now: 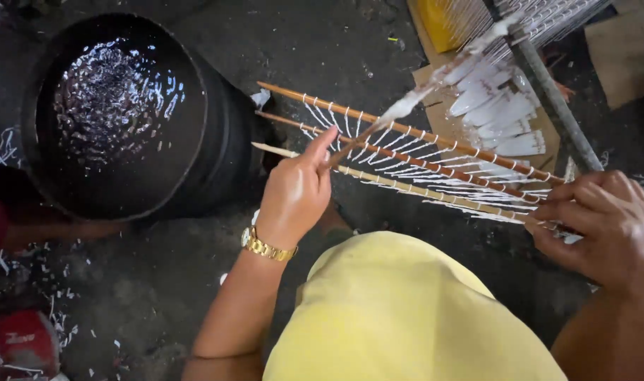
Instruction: Dipping a wooden frame holding numerous candle wicks into a vat of molten wax to create hand-dipped candles, then placing the frame on a rack.
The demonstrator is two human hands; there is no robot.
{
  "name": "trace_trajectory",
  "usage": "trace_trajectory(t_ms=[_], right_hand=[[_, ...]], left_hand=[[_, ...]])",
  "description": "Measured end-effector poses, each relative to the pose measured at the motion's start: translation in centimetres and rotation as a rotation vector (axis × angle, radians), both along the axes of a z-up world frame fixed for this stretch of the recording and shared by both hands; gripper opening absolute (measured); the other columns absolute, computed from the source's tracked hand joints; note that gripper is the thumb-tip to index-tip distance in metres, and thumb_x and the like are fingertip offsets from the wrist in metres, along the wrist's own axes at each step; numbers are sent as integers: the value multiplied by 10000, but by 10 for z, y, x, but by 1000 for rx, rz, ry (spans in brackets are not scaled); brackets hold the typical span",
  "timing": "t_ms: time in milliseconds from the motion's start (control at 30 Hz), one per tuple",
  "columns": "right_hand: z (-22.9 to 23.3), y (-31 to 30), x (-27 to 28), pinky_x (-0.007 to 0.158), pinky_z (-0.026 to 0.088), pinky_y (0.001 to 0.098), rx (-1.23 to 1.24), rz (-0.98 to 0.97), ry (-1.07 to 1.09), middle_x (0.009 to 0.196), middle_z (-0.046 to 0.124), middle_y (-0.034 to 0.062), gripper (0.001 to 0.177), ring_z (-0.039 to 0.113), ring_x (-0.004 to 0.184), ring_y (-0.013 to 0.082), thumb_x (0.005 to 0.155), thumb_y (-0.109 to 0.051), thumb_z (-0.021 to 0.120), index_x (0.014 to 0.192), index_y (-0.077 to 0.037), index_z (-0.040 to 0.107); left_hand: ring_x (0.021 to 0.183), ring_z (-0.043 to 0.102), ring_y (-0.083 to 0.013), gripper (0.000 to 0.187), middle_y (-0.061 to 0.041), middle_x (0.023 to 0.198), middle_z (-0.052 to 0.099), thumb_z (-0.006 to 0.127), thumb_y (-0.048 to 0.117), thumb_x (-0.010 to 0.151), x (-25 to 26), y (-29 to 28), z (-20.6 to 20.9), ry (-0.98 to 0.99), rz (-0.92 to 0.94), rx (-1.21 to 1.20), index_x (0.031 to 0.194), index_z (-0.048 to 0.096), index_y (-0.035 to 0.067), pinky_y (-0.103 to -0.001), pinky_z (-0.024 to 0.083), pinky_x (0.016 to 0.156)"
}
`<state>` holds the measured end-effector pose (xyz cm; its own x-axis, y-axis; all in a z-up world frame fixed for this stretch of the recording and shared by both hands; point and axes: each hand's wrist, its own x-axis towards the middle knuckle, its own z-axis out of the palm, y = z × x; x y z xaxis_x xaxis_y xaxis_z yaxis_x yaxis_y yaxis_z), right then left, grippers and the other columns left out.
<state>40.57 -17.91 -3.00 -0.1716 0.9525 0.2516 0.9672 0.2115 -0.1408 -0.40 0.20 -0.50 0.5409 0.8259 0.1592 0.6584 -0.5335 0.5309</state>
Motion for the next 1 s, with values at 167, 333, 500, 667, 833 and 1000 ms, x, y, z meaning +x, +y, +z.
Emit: trace_trajectory(t_ms=[167,333,500,667,833,1000], right_hand=[[3,-1,0,987,482,440,-11,9,12,1106,716,-91,123,645,1107,256,873,-366,798,968,-289,779],[13,-5,-3,1001,464,457,-74,28,1,1096,711,-83,149,640,1124,249,874,-389,767,956,-264,764],[15,-12,-7,980,497,459,-31,36,0,1069,708,-78,159,633,1110,280,861,-368,818,954,-248,770],[20,-20,-9,974,493,441,-40,20,-18,1088,709,-64,139,626,1100,269,865,-346,818,955,-250,775],[24,-24,-21,993,492,422,10,-23,-23,1072,719,-56,137,638,1075,244,879,-355,828,947,-243,787],[32,-22,-43,973,498,437,53,-90,-2,1026,715,-58,103,644,1056,260,873,-293,842,914,-222,779]], left_hand=[[505,641,-242,504,-110,747,760,579,35,994,3,-2,0,29,11,14,1495,534,65,-383,438,425],[449,547,-222,589,-68,619,668,582,41,1006,5,-8,-2,63,-18,-17,1572,428,86,-381,387,415],[491,570,-230,573,-75,710,698,574,38,1006,15,-18,-3,61,-39,-7,1560,442,97,-389,408,428],[653,720,-281,554,-135,933,790,570,76,1001,21,-19,-5,55,-39,-46,1537,434,38,-406,534,474],[584,664,-252,616,-98,861,787,557,2,960,27,-24,6,-35,-146,-59,1556,442,108,-393,477,508],[437,506,-198,556,-55,599,645,562,18,1000,30,0,17,6,-265,-86,1544,465,78,-370,351,425]])
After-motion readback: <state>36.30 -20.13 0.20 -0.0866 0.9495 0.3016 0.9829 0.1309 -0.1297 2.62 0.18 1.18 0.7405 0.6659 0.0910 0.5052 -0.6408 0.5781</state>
